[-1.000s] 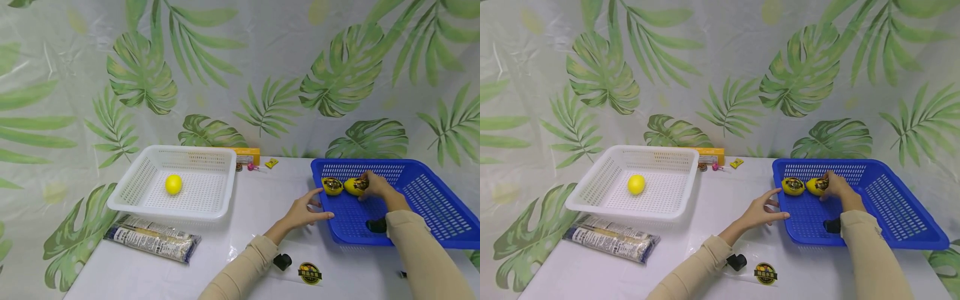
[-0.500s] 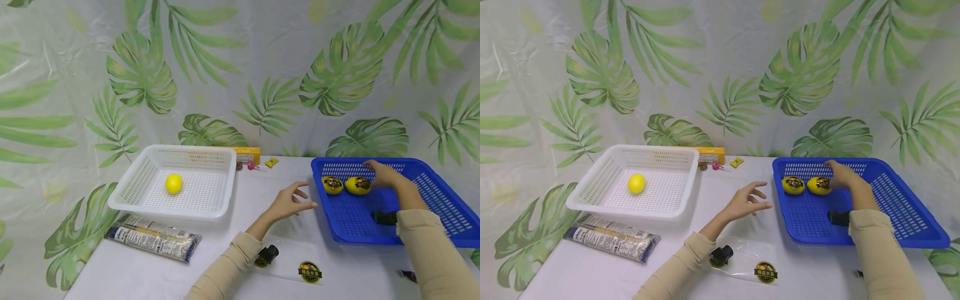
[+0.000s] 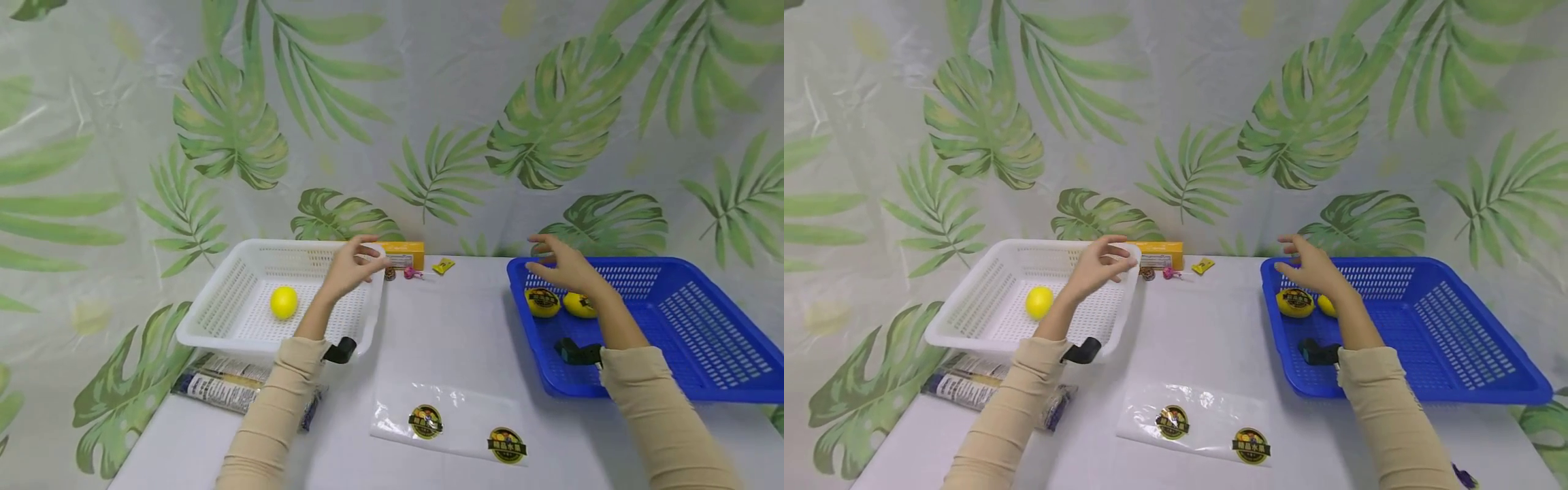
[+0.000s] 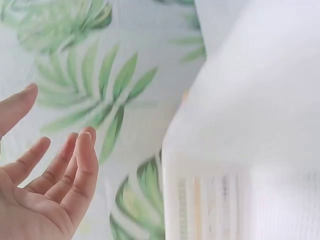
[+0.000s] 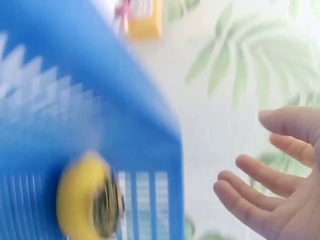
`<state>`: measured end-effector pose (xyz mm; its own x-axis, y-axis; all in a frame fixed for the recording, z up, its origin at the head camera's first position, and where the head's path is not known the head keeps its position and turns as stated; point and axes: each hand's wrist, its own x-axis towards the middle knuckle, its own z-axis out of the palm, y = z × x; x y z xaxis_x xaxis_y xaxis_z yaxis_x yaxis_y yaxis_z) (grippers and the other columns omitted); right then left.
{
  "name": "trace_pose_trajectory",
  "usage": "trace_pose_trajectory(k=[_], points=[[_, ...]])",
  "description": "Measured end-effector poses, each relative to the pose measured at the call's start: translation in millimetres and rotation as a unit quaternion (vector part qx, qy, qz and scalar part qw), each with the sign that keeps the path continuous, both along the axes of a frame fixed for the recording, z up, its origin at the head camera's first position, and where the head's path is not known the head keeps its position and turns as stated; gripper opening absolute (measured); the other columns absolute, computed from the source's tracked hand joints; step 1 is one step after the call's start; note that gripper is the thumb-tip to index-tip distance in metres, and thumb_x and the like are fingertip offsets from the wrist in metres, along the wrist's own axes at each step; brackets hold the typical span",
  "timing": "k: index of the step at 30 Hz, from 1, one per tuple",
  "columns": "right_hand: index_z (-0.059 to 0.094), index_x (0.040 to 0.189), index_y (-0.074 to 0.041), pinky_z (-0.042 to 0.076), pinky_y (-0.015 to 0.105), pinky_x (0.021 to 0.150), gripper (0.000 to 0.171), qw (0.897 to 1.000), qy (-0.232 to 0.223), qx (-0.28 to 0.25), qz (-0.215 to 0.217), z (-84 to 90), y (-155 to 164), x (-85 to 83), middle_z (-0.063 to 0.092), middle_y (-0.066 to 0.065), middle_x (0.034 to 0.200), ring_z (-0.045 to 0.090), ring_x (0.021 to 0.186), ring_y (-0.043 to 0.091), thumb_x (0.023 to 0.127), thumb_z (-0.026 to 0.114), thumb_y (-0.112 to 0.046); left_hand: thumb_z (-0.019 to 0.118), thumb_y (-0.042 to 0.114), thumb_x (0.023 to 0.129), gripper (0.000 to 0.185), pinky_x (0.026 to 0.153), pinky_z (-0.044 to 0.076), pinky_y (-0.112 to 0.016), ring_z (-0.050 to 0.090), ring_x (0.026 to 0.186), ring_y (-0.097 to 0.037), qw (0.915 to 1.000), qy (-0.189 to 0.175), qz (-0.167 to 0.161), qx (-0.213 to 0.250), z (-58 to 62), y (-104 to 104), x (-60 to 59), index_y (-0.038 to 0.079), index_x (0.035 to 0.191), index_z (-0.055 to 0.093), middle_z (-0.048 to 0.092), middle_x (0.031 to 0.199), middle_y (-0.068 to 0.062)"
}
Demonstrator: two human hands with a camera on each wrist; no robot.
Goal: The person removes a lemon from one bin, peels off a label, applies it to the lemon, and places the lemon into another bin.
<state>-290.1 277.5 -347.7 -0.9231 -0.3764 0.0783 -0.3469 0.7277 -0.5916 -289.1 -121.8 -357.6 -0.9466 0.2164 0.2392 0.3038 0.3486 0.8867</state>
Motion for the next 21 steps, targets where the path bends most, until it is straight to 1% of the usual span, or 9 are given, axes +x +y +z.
trace_pose_trajectory(k=[2,4,6,8,11,15,18,21], points=[[0.026,0.143,0.001,0.042,0.060,0.089,0.058,1.000,0.003,-0.021,0.010,-2.4,-20.8,-1.0,0.041,0.034,0.133,0.045,0.117,0.051,0.096,0.052,-0.022,0.069,0.016,0.085,0.053,0.069,0.055,-0.046,0.063,0.090,-0.036,0.9995,0.000,0.031,0.004,4.7,-23.6,-3.9,0.002,0.131,0.048,0.060,0.112,-0.025],[0.027,0.143,0.000,0.043,0.058,0.090,0.058,0.999,0.009,-0.037,0.021,-5.6,-42.0,-2.0,0.043,0.033,0.133,0.047,0.116,0.048,0.096,0.053,-0.021,0.069,0.017,0.085,0.054,0.071,0.055,-0.045,0.062,0.094,-0.038,0.9984,0.000,0.057,0.002,7.2,-45.1,-8.3,0.000,0.132,0.047,0.059,0.114,-0.025],[0.028,0.143,0.000,0.044,0.057,0.089,0.058,0.998,0.018,-0.054,0.034,-9.3,-64.3,-2.8,0.044,0.032,0.132,0.050,0.114,0.046,0.095,0.054,-0.020,0.068,0.018,0.086,0.055,0.074,0.055,-0.044,0.061,0.099,-0.039,0.9965,-0.009,0.084,-0.003,7.5,-64.2,-12.8,0.000,0.133,0.046,0.058,0.116,-0.025],[0.030,0.142,-0.001,0.045,0.055,0.089,0.057,0.996,0.027,-0.072,0.044,-12.6,-86.5,-2.4,0.047,0.031,0.130,0.053,0.111,0.045,0.094,0.056,-0.017,0.067,0.019,0.087,0.056,0.077,0.054,-0.044,0.058,0.103,-0.038,0.9938,-0.022,0.109,-0.008,4.4,-80.1,-19.1,0.000,0.135,0.044,0.056,0.119,-0.025],[0.033,0.141,0.000,0.048,0.053,0.087,0.056,0.993,0.038,-0.096,0.053,-19.6,-119.4,-0.9,0.049,0.031,0.127,0.056,0.107,0.043,0.093,0.058,-0.015,0.065,0.019,0.088,0.057,0.084,0.051,-0.046,0.053,0.110,-0.038,0.9881,-0.046,0.146,-0.016,-3.5,-99.0,-28.4,0.000,0.137,0.042,0.052,0.123,-0.026],[0.035,0.140,-0.001,0.051,0.048,0.083,0.057,0.990,0.038,-0.127,0.054,-33.8,-158.7,1.5,0.050,0.028,0.128,0.060,0.103,0.038,0.091,0.060,-0.016,0.065,0.021,0.088,0.061,0.093,0.044,-0.050,0.045,0.118,-0.042,0.9755,-0.079,0.200,-0.046,-16.0,-116.8,-38.6,0.001,0.139,0.040,0.044,0.132,-0.029],[0.035,0.141,-0.001,0.052,0.045,0.081,0.059,0.986,0.028,-0.154,0.057,-46.8,-184.6,3.6,0.049,0.027,0.130,0.061,0.102,0.037,0.090,0.062,-0.017,0.065,0.023,0.087,0.065,0.099,0.038,-0.052,0.037,0.124,-0.044,0.9625,-0.113,0.233,-0.081,-23.5,-127.8,-42.6,0.001,0.141,0.037,0.037,0.138,-0.029],[0.034,0.142,-0.001,0.053,0.042,0.080,0.062,0.982,0.015,-0.178,0.054,-59.2,-206.8,7.1,0.047,0.026,0.133,0.061,0.103,0.037,0.090,0.062,-0.018,0.066,0.024,0.086,0.069,0.103,0.033,-0.052,0.031,0.129,-0.044,0.9515,-0.150,0.245,-0.110,-29.3,-138.0,-44.4,-0.001,0.142,0.034,0.031,0.143,-0.028]])
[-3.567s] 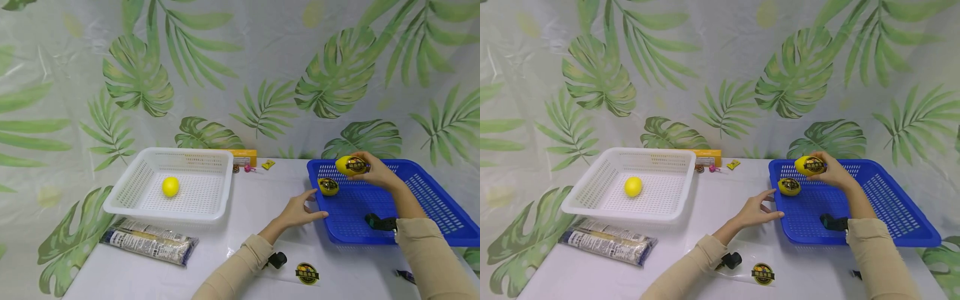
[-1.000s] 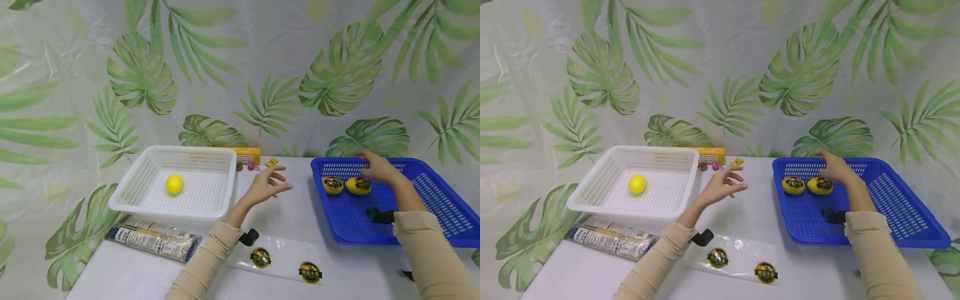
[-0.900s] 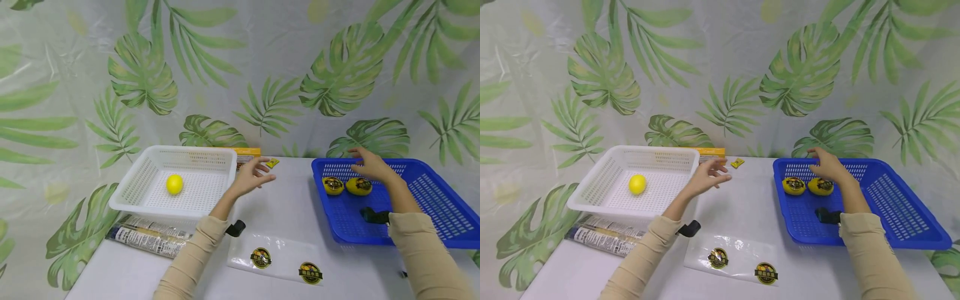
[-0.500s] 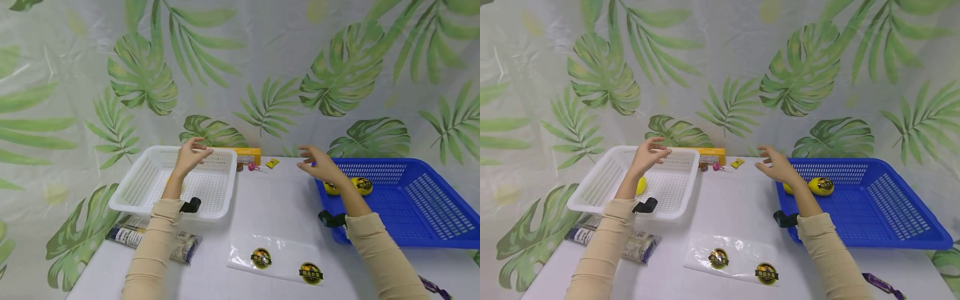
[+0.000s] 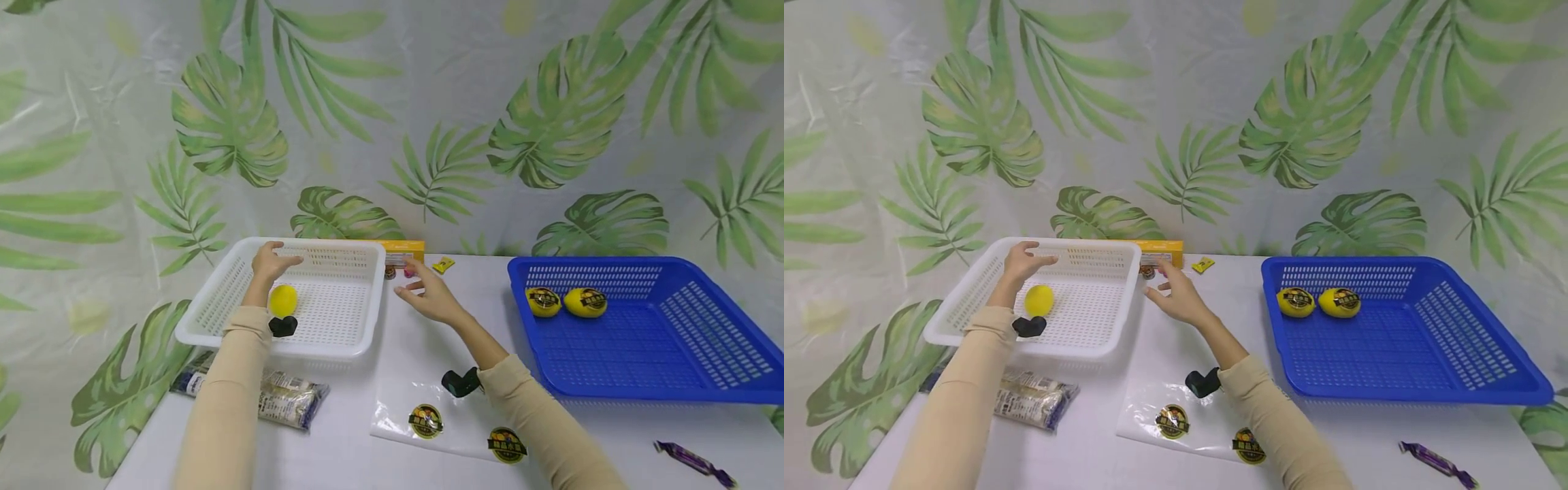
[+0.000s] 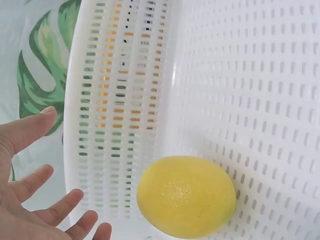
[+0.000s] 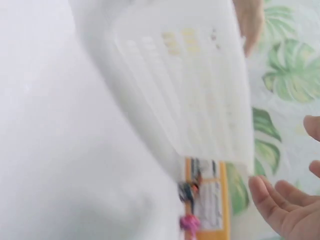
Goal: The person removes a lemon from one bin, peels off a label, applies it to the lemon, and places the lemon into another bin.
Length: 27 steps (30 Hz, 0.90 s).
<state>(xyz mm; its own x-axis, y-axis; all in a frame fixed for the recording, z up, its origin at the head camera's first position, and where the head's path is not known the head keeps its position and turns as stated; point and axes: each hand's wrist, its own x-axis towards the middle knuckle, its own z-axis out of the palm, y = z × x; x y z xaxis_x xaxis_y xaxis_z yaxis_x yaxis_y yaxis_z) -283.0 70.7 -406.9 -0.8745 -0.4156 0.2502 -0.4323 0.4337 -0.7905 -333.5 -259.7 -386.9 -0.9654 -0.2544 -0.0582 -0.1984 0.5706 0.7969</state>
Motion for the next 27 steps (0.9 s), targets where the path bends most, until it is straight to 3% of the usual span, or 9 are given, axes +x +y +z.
trace_pose_trajectory(k=[7,14,16,22,27], points=[[0.033,0.144,-0.005,0.055,0.038,0.077,0.064,0.999,-0.043,-0.019,-0.003,-24.0,-36.0,10.3,0.040,0.024,0.140,0.061,0.102,0.036,0.089,0.063,-0.021,0.065,0.021,0.086,0.074,0.108,0.026,-0.052,0.025,0.133,-0.046,0.9942,-0.093,-0.026,-0.048,-10.5,-15.8,2.0,-0.007,0.143,0.026,0.024,0.147,-0.030],[0.029,0.146,-0.003,0.054,0.036,0.076,0.065,0.997,-0.076,-0.027,0.008,-38.8,-51.9,15.1,0.033,0.021,0.147,0.061,0.102,0.037,0.092,0.058,-0.024,0.063,0.018,0.085,0.072,0.093,0.042,-0.054,0.037,0.125,-0.043,0.9849,-0.167,-0.042,-0.014,-35.1,-26.1,-5.6,-0.006,0.143,0.028,0.029,0.144,-0.030],[0.029,0.147,-0.004,0.054,0.036,0.075,0.065,0.996,-0.083,-0.029,0.003,-40.0,-54.0,15.6,0.032,0.020,0.148,0.061,0.101,0.036,0.092,0.058,-0.025,0.063,0.019,0.085,0.069,0.087,0.045,-0.051,0.040,0.122,-0.043,0.9832,-0.177,-0.044,-0.006,-39.9,-27.2,-6.9,-0.005,0.142,0.031,0.033,0.141,-0.029],[0.026,0.148,-0.006,0.054,0.035,0.075,0.068,0.996,-0.087,-0.033,0.010,-42.5,-55.4,16.6,0.030,0.020,0.149,0.061,0.101,0.036,0.092,0.057,-0.027,0.062,0.020,0.087,0.059,0.074,0.053,-0.046,0.046,0.114,-0.040,0.9748,-0.199,-0.082,-0.060,-42.4,-27.4,-7.2,-0.011,0.133,0.041,0.040,0.135,-0.030],[0.024,0.149,-0.006,0.054,0.035,0.075,0.070,0.995,-0.091,-0.037,0.018,-42.6,-54.5,17.1,0.028,0.019,0.150,0.060,0.102,0.035,0.092,0.057,-0.029,0.062,0.017,0.087,0.051,0.072,0.053,-0.048,0.050,0.099,-0.034,0.9750,-0.204,-0.078,-0.038,-42.6,-28.3,-7.0,-0.009,0.129,0.046,0.046,0.127,-0.027]])
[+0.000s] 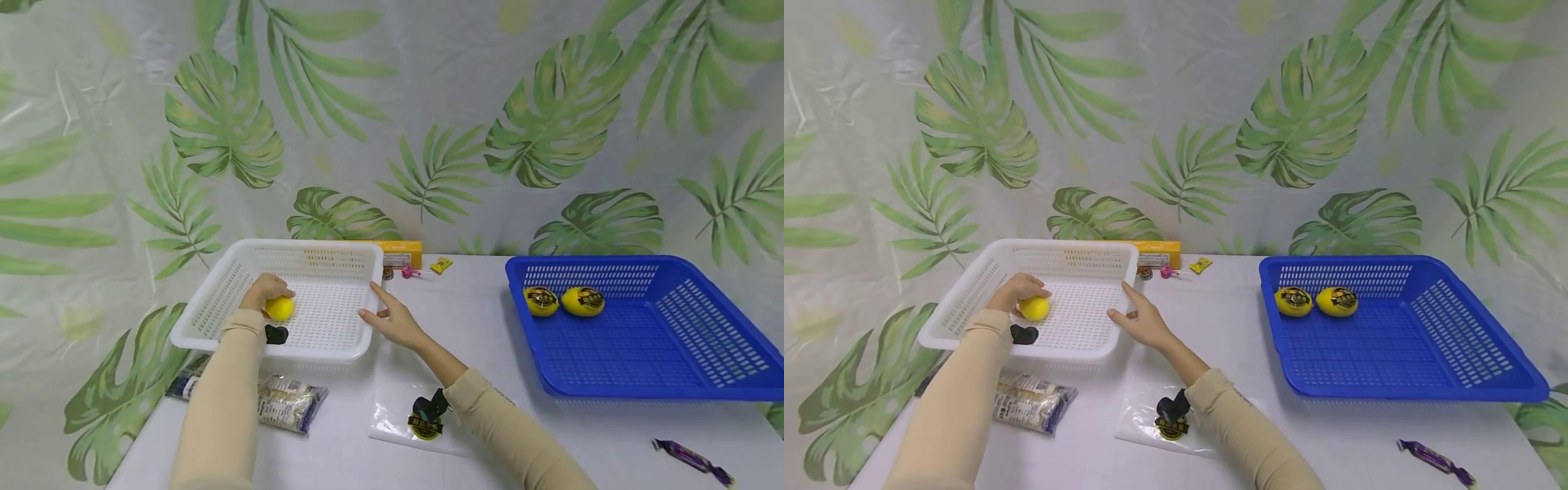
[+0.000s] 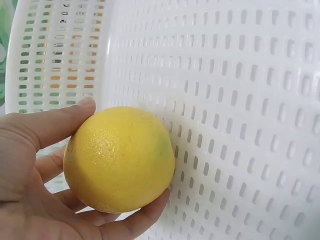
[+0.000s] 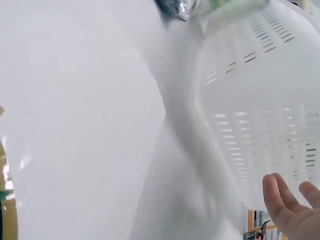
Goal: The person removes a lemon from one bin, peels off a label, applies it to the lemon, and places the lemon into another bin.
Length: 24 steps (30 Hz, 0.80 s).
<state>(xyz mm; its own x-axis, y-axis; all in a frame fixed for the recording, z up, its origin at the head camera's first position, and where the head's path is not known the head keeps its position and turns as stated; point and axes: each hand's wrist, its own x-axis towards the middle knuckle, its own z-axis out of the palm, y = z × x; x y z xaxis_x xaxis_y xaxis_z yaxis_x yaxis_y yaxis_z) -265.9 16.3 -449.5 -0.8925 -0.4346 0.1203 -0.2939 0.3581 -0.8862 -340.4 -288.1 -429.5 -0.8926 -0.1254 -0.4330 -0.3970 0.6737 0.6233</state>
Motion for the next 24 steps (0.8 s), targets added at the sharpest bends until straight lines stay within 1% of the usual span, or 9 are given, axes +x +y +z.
trace_pose_trajectory(k=[4,9,11,14,17,19,21,23,24], points=[[0.024,0.149,-0.006,0.054,0.034,0.073,0.069,1.000,0.004,-0.004,-0.002,1.4,0.7,1.1,0.029,0.021,0.149,0.060,0.102,0.037,0.092,0.056,-0.029,0.060,0.016,0.089,0.050,0.075,0.052,-0.050,0.049,0.100,-0.032,0.9998,0.001,0.010,0.016,1.7,1.4,0.9,-0.008,0.130,0.045,0.046,0.128,-0.025],[0.025,0.149,-0.008,0.055,0.033,0.072,0.068,1.000,-0.006,0.001,-0.006,2.6,0.2,1.7,0.030,0.021,0.149,0.060,0.103,0.037,0.092,0.057,-0.029,0.057,0.019,0.092,0.055,0.079,0.052,-0.047,0.050,0.101,-0.031,0.9995,0.005,0.002,0.031,8.7,3.3,4.3,-0.009,0.135,0.039,0.041,0.134,-0.027],[0.026,0.149,-0.008,0.055,0.034,0.072,0.068,1.000,-0.008,0.002,-0.001,3.4,0.4,1.5,0.029,0.021,0.149,0.060,0.104,0.038,0.092,0.058,-0.029,0.056,0.020,0.093,0.055,0.078,0.053,-0.044,0.052,0.097,-0.029,0.9989,0.021,-0.006,0.042,12.6,4.3,6.3,-0.010,0.135,0.038,0.042,0.133,-0.028],[0.027,0.148,-0.007,0.055,0.035,0.073,0.067,1.000,-0.008,0.002,0.006,4.8,3.6,0.2,0.030,0.022,0.148,0.060,0.105,0.038,0.092,0.058,-0.029,0.055,0.021,0.093,0.054,0.076,0.054,-0.040,0.054,0.089,-0.024,0.9952,0.058,-0.011,0.078,19.7,8.2,9.1,-0.012,0.133,0.040,0.044,0.127,-0.029],[0.028,0.147,-0.007,0.055,0.035,0.074,0.066,1.000,-0.013,-0.004,0.002,5.9,11.5,-0.7,0.034,0.021,0.147,0.060,0.105,0.038,0.092,0.059,-0.028,0.055,0.026,0.094,0.055,0.075,0.055,-0.035,0.055,0.083,-0.019,0.9886,0.087,-0.014,0.122,27.7,15.5,10.8,-0.013,0.131,0.044,0.048,0.119,-0.025],[0.029,0.147,-0.008,0.055,0.035,0.074,0.066,1.000,-0.021,-0.010,-0.006,7.0,19.2,0.2,0.036,0.021,0.145,0.059,0.106,0.037,0.092,0.060,-0.027,0.056,0.030,0.093,0.055,0.073,0.055,-0.030,0.056,0.080,-0.016,0.9837,0.091,-0.010,0.155,32.6,22.9,11.0,-0.012,0.128,0.047,0.049,0.113,-0.020],[0.029,0.147,-0.008,0.055,0.035,0.073,0.067,0.999,-0.029,-0.015,-0.015,7.8,28.5,2.4,0.038,0.021,0.144,0.059,0.107,0.037,0.092,0.061,-0.026,0.056,0.031,0.093,0.056,0.074,0.054,-0.028,0.058,0.079,-0.015,0.9773,0.090,-0.014,0.191,38.0,32.9,12.9,-0.012,0.128,0.046,0.049,0.111,-0.018],[0.028,0.147,-0.009,0.055,0.037,0.075,0.068,0.999,-0.033,-0.014,-0.023,7.8,38.6,6.1,0.039,0.021,0.143,0.059,0.108,0.037,0.091,0.062,-0.027,0.056,0.030,0.094,0.057,0.076,0.054,-0.027,0.058,0.081,-0.014,0.9682,0.088,-0.018,0.234,43.1,45.0,16.6,-0.012,0.130,0.043,0.047,0.115,-0.018],[0.028,0.147,-0.010,0.055,0.038,0.077,0.068,0.999,-0.033,-0.008,-0.027,7.6,43.9,8.6,0.040,0.021,0.142,0.059,0.108,0.037,0.091,0.062,-0.028,0.056,0.028,0.094,0.057,0.078,0.054,-0.026,0.059,0.083,-0.014,0.9616,0.089,-0.018,0.259,45.6,51.7,19.0,-0.012,0.131,0.040,0.047,0.117,-0.018]])
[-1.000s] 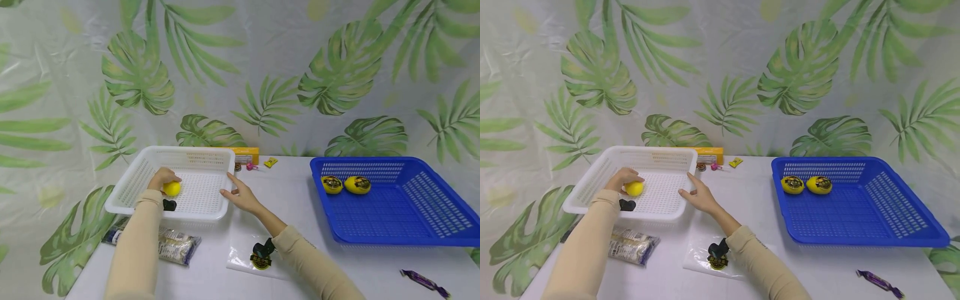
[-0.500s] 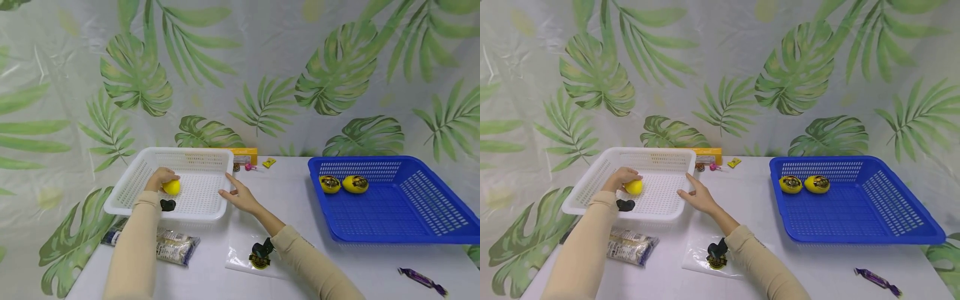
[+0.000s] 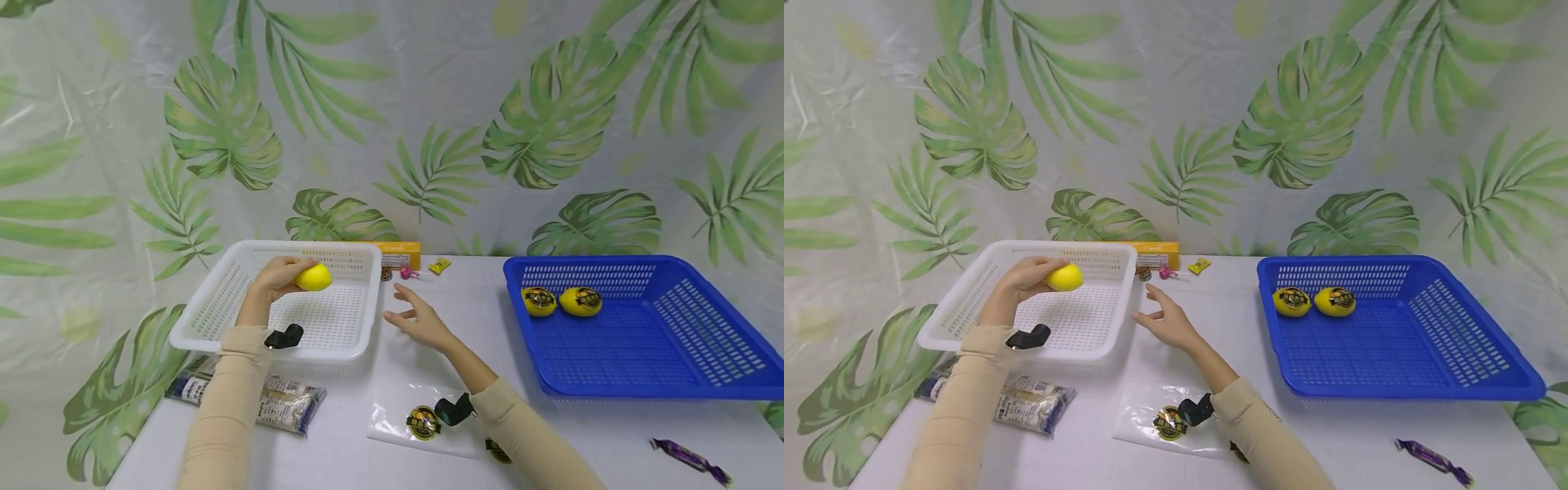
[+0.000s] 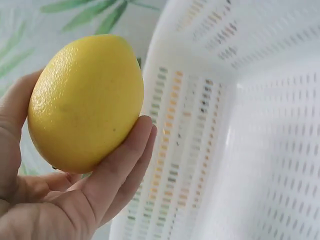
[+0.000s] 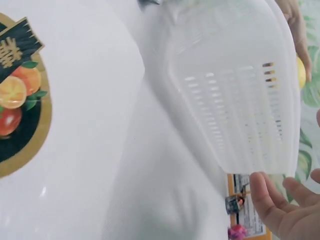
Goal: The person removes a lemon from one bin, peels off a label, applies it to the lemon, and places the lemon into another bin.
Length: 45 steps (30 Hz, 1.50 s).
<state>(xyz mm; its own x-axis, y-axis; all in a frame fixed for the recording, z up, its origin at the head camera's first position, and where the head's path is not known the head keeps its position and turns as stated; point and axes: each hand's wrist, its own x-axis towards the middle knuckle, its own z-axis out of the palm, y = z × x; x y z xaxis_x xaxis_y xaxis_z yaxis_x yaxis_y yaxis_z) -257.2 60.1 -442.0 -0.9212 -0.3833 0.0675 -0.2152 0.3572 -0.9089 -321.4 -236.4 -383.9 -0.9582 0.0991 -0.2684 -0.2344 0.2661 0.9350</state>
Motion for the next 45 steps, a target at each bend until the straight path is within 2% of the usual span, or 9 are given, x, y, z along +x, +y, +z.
trace_pose_trajectory(k=[4,10,14,19,25,31,34,38,45], points=[[0.027,0.148,-0.011,0.052,0.044,0.084,0.071,1.000,0.008,0.025,-0.006,-3.4,22.2,12.9,0.043,0.022,0.139,0.059,0.107,0.034,0.090,0.063,-0.031,0.057,0.019,0.094,0.054,0.089,0.050,-0.031,0.056,0.096,-0.017,0.9894,0.017,0.028,0.141,9.3,34.0,14.1,-0.008,0.135,0.032,0.041,0.126,-0.017],[0.031,0.145,-0.008,0.053,0.043,0.081,0.069,0.998,0.048,0.046,-0.008,-12.0,57.3,37.0,0.049,0.026,0.131,0.060,0.104,0.034,0.088,0.065,-0.027,0.046,0.020,0.099,0.032,0.095,0.044,-0.046,0.047,0.113,-0.029,0.9321,0.023,0.070,0.355,13.8,89.5,33.5,0.001,0.123,0.038,0.037,0.129,-0.014],[0.034,0.143,-0.007,0.053,0.044,0.079,0.068,0.996,0.063,0.065,-0.006,-20.6,76.8,56.1,0.054,0.025,0.125,0.059,0.104,0.037,0.087,0.067,-0.026,0.038,0.026,0.102,0.038,0.084,0.051,-0.043,0.047,0.112,-0.037,0.9157,-0.004,0.059,0.398,10.4,118.0,46.4,0.005,0.133,0.036,0.036,0.131,-0.018],[0.044,0.134,0.001,0.053,0.043,0.074,0.060,0.990,0.105,0.095,0.013,-31.1,97.2,77.4,0.061,0.022,0.113,0.061,0.098,0.038,0.085,0.069,-0.024,0.041,0.017,0.101,0.043,0.085,0.052,-0.041,0.047,0.112,-0.035,0.9329,0.005,-0.016,0.360,2.3,146.6,60.6,0.001,0.140,0.032,0.035,0.134,-0.020],[0.056,0.122,0.003,0.052,0.040,0.074,0.054,0.985,0.112,0.126,0.025,-40.3,116.7,93.4,0.066,0.014,0.105,0.061,0.093,0.032,0.079,0.075,-0.025,0.053,-0.009,0.088,0.052,0.092,0.047,-0.046,0.050,0.107,-0.029,0.9503,0.053,-0.116,0.284,-17.1,177.0,74.3,-0.002,0.136,0.035,0.037,0.130,-0.021],[0.060,0.117,0.003,0.050,0.042,0.084,0.057,0.982,0.108,0.147,0.051,-43.4,128.4,101.7,0.067,0.013,0.109,0.062,0.098,0.030,0.072,0.081,-0.023,0.067,0.003,0.082,0.053,0.084,0.049,-0.030,0.052,0.095,-0.020,0.9761,0.105,-0.116,0.151,-47.0,205.3,77.6,0.000,0.131,0.047,0.052,0.119,-0.018],[0.062,0.116,-0.001,0.047,0.042,0.089,0.058,0.976,0.116,0.174,0.055,-46.5,131.1,103.1,0.067,0.008,0.110,0.060,0.100,0.027,0.068,0.083,-0.026,0.073,0.010,0.079,0.053,0.085,0.046,-0.032,0.053,0.095,-0.019,0.9845,0.118,-0.097,0.085,-66.4,215.8,74.7,0.003,0.127,0.052,0.056,0.116,-0.015],[0.066,0.113,-0.005,0.045,0.042,0.087,0.056,0.970,0.128,0.199,0.048,-50.2,132.3,105.5,0.067,0.006,0.108,0.057,0.100,0.026,0.065,0.085,-0.027,0.077,0.010,0.074,0.052,0.090,0.044,-0.038,0.055,0.099,-0.024,0.9863,0.137,-0.090,0.019,-89.1,225.1,70.0,0.004,0.120,0.055,0.058,0.117,-0.016],[0.067,0.110,-0.006,0.045,0.038,0.086,0.054,0.971,0.136,0.190,0.042,-52.5,133.9,105.7,0.067,0.006,0.107,0.056,0.098,0.025,0.063,0.085,-0.025,0.081,0.012,0.070,0.050,0.089,0.045,-0.039,0.056,0.098,-0.027,0.9705,0.197,-0.108,-0.088,-107.6,233.1,61.7,0.004,0.113,0.056,0.060,0.110,-0.017]])
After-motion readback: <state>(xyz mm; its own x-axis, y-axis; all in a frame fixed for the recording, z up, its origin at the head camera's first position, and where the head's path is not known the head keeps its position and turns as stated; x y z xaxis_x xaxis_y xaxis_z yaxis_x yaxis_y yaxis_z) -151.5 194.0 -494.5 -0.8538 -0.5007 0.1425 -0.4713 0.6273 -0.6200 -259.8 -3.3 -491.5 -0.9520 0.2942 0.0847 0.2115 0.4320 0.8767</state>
